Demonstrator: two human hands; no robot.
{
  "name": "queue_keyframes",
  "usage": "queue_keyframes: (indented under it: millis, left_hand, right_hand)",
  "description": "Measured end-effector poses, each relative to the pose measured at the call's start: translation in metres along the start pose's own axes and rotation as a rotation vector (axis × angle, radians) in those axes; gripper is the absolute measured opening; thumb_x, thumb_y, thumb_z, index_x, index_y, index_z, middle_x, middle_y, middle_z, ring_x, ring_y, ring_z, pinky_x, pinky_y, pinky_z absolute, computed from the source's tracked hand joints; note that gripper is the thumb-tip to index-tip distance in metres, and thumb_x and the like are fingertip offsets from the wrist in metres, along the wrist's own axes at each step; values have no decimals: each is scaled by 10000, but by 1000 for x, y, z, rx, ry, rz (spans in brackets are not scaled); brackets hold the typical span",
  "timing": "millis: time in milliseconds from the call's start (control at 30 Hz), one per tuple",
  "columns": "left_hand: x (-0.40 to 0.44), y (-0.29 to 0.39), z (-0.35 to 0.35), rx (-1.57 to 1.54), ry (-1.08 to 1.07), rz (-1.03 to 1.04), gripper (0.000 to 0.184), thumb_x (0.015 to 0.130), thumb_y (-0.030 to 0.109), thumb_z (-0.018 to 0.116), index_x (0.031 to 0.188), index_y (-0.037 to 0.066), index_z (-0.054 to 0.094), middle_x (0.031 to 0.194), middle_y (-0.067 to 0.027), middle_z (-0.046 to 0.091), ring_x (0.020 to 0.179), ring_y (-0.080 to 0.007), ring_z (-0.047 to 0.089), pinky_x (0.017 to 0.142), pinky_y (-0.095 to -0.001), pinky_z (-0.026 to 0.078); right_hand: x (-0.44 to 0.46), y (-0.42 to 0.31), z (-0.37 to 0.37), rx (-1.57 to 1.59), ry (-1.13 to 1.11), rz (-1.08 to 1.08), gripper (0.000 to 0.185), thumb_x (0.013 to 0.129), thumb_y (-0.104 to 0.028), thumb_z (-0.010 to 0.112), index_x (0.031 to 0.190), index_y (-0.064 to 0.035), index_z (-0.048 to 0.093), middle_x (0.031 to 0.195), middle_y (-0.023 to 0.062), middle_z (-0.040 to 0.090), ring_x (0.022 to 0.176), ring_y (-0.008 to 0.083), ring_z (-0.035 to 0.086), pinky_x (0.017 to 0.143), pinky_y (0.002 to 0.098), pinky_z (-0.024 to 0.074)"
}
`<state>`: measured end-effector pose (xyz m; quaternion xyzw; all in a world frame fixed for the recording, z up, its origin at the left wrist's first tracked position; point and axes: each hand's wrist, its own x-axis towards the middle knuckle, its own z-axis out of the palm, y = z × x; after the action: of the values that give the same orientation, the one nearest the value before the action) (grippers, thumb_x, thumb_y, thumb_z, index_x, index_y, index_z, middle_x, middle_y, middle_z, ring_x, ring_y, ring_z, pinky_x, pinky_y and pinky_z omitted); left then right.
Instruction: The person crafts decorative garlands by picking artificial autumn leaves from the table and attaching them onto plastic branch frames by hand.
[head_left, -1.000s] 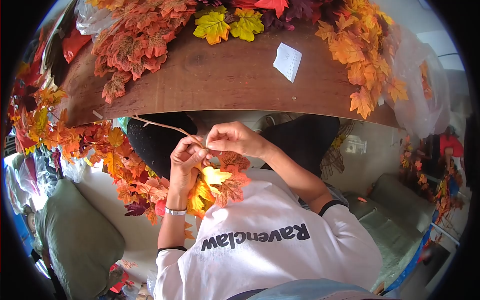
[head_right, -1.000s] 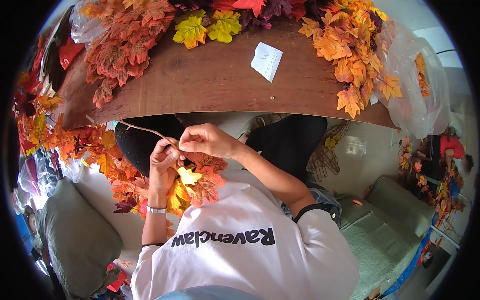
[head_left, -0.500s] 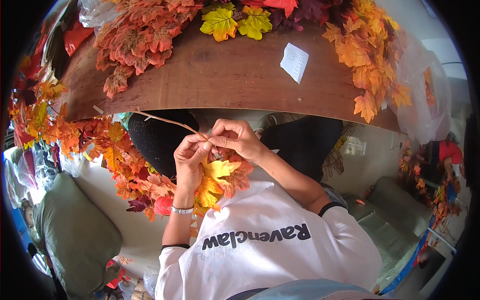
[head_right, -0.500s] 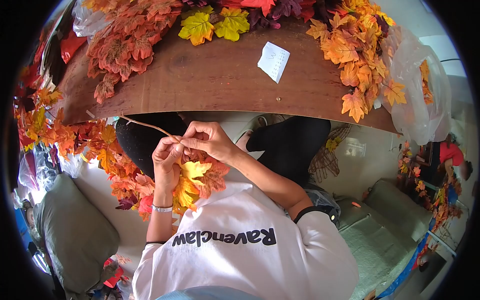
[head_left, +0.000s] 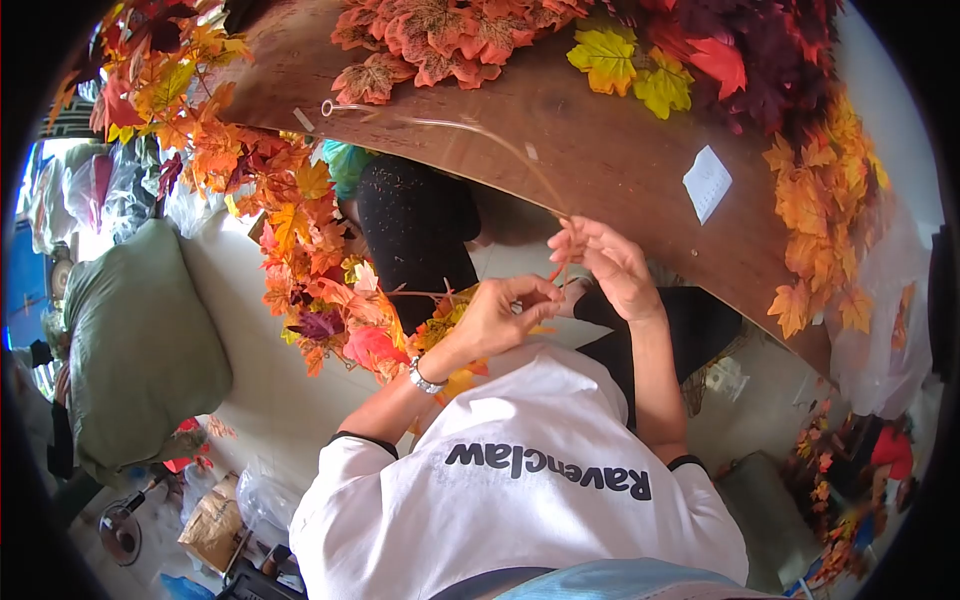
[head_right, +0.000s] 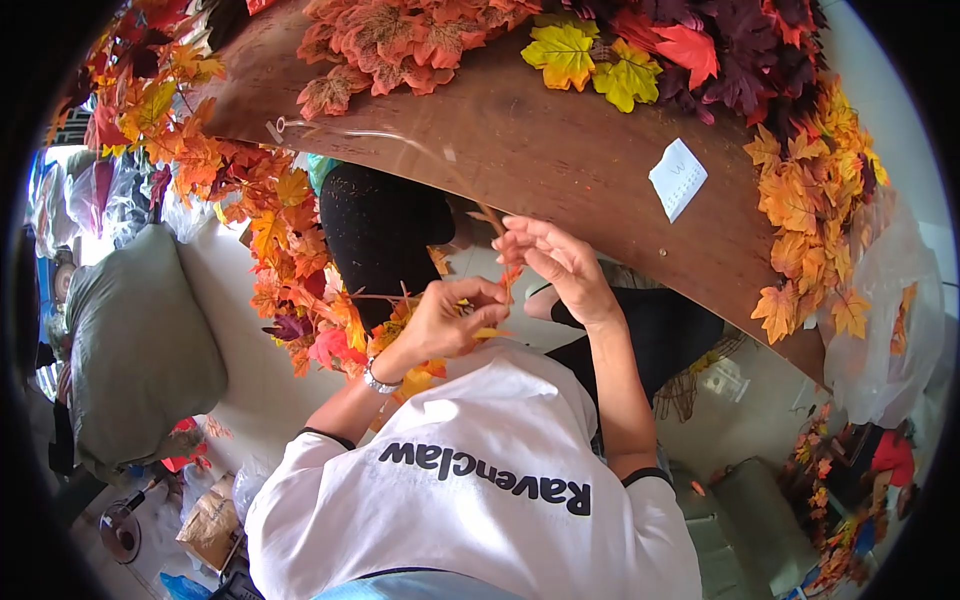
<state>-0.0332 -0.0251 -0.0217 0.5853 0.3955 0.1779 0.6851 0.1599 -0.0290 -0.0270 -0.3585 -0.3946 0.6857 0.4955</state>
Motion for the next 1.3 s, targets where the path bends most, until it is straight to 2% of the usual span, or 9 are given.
queue_keyframes:
  millis: [200,233,333,567,800,933,1033,1167,1300]
  left_hand:
    - [-8,-14,-7,-39,-235,-89,111,800,67,626,865,-23,619,799,-61,655,731,-96,615,652,-206,491]
    - [-10,-13,-13,-63,-243,-81,105,801,49,615,875,-25,613,778,-47,639,708,-86,594,647,-204,480]
    - [-15,-2,-30,-261,-340,-136,78,805,6,594,869,-36,607,780,-32,621,708,-82,572,665,-211,467]
    - [-14,-1,-23,-568,-310,-175,68,778,-2,626,837,-27,602,751,-60,615,702,-117,596,641,-217,472]
    - [-4,1,-16,-590,-300,-136,68,788,-4,613,848,-30,598,745,-67,615,697,-115,593,647,-207,463]
    - [-1,4,-13,-588,-318,-141,65,773,-20,618,831,-32,592,760,-76,613,686,-136,602,644,-231,480]
    - [-1,7,-14,-586,-309,-140,62,784,-14,611,841,-32,597,757,-72,616,696,-126,598,645,-218,472]
    - [1,7,-14,-580,-302,-141,65,791,-8,609,851,-31,602,757,-67,619,707,-119,595,647,-210,466]
    - [4,8,-14,-613,-301,-152,64,789,-2,614,846,-29,604,753,-65,619,705,-117,593,656,-215,469]
  right_hand:
    - [7,-13,16,421,-335,-54,469,869,-321,519,1115,78,497,820,151,605,713,219,589,674,339,454]
    - [7,-17,18,325,-271,-51,407,887,-289,496,1084,66,522,679,97,588,600,172,562,581,305,438]
    - [21,-22,26,193,16,54,322,890,-264,499,1007,24,584,693,74,588,616,109,557,545,223,439]
    - [30,-14,5,-144,106,326,548,856,-489,476,928,45,578,659,96,590,520,128,592,477,211,475]
    - [28,-62,-59,-388,417,-34,284,880,-260,526,938,11,586,707,67,589,581,115,583,517,212,484]
    - [88,-93,-106,-1171,558,-504,193,851,-174,547,898,-5,627,733,50,603,611,103,560,549,236,460]
    - [129,-113,-123,-1422,548,-636,127,755,-97,563,840,-31,631,736,142,595,635,264,586,600,340,453]
    - [142,-116,-126,-1376,489,-557,130,745,-140,564,782,-40,637,689,135,596,632,282,588,578,348,446]
    - [155,-155,-149,-1497,556,-510,188,775,-211,597,872,-55,640,746,100,633,677,114,615,612,248,457]
